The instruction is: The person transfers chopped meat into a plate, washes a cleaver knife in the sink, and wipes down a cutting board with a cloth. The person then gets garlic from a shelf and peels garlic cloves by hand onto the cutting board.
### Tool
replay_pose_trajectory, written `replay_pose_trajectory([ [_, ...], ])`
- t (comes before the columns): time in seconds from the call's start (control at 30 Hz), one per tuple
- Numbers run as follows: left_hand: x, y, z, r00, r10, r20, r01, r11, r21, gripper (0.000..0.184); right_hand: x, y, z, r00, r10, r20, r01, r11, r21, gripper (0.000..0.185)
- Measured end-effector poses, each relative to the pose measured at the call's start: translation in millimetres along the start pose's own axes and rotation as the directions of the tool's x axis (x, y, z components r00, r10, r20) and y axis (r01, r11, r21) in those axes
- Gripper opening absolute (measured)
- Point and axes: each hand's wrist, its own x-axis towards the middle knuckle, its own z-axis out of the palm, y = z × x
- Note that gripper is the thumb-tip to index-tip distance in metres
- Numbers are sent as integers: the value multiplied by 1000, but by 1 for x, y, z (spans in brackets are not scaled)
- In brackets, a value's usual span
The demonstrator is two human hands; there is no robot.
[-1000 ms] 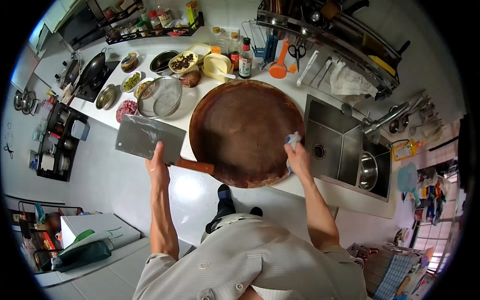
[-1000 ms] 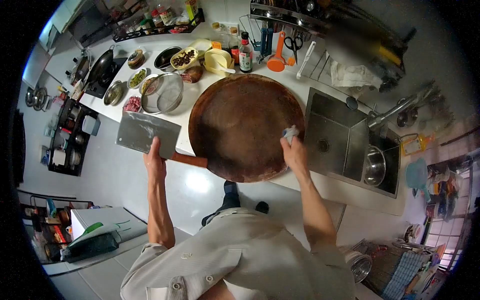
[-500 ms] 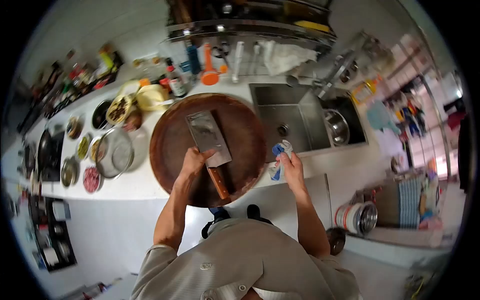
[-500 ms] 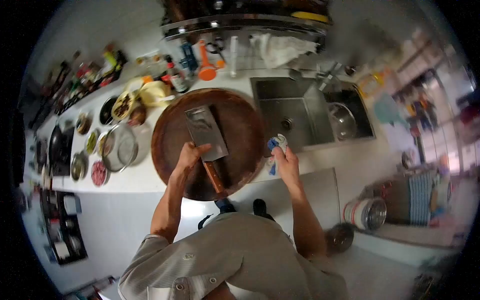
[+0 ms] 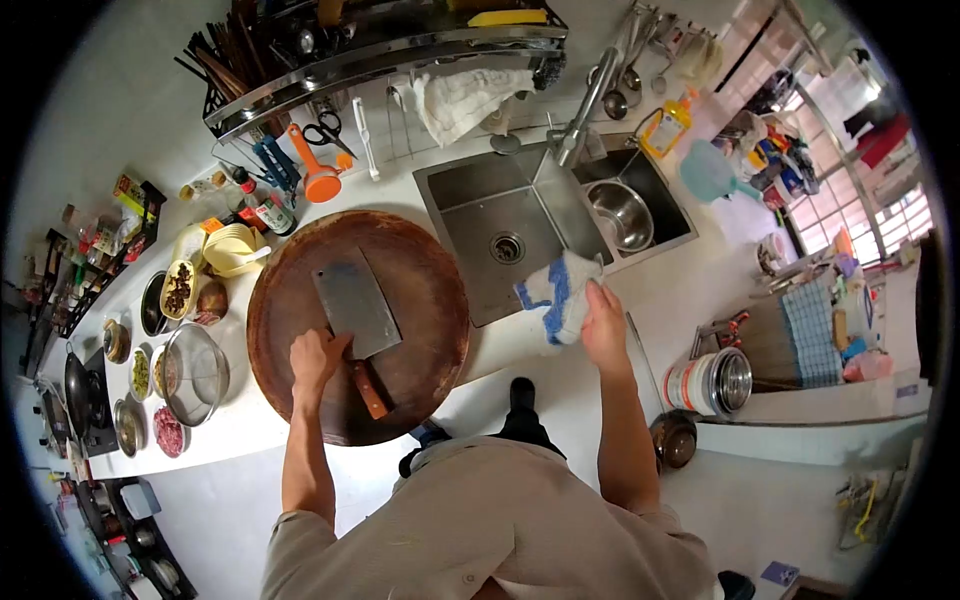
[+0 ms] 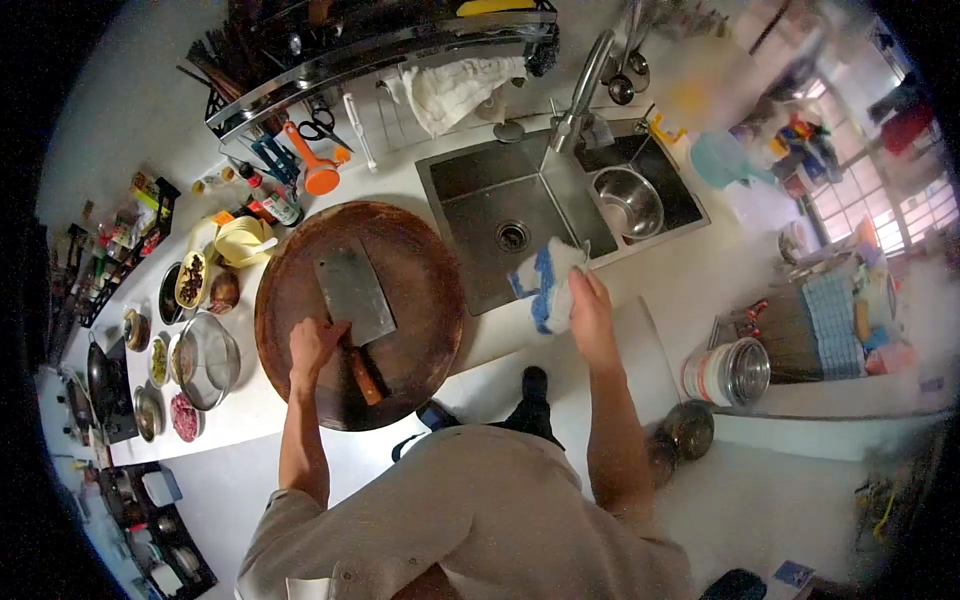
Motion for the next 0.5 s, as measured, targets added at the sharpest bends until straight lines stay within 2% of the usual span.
replay_pose_trajectory([
  [0.03,0,14,-11,990,-96,106,95,995,12,44,25,19,-3,995,-75,59,49,934,354,27],
  [0.07,-4,31,-18,989,-118,87,117,993,17,44,51,34,-8,982,-164,96,60,746,663,32],
  [0.1,-10,49,-23,997,-49,64,58,987,-149,40,62,28,-10,947,-202,251,-47,686,726,42],
  [0.13,-15,73,-27,1000,16,27,-7,952,-307,36,72,20,-10,936,-209,282,-67,683,727,42],
  [0.2,-19,132,-29,984,-38,173,107,906,-409,27,84,2,-6,893,-175,415,-227,621,750,37],
  [0.23,-17,158,-20,994,28,110,24,895,-445,24,84,-12,-6,830,-252,498,-220,672,707,37],
  [0.27,-13,183,-7,995,93,44,-62,880,-472,20,93,0,-4,826,-223,517,-137,811,569,37],
  [0.3,0,210,5,991,117,65,-81,912,-403,21,103,15,-3,795,-176,580,39,970,242,37],
  [0.33,16,235,21,986,140,95,-101,937,-333,22,79,-17,5,725,-279,629,176,959,222,36],
  [0.37,34,243,65,957,282,-69,-281,838,-468,25,74,-20,14,601,-463,651,671,735,-97,36],
  [0.4,38,261,74,911,373,-178,-411,779,-473,27,70,-16,27,456,-599,658,832,550,-75,34],
  [0.43,42,280,83,844,455,-283,-536,710,-457,30,79,-18,23,444,-652,615,841,540,-34,31],
  [0.47,34,309,64,801,510,-313,-597,718,-359,32,90,-21,19,432,-695,575,847,531,4,30],
  [0.5,38,323,66,803,547,-235,-595,756,-274,25,101,-27,15,422,-689,590,846,532,16,30],
])
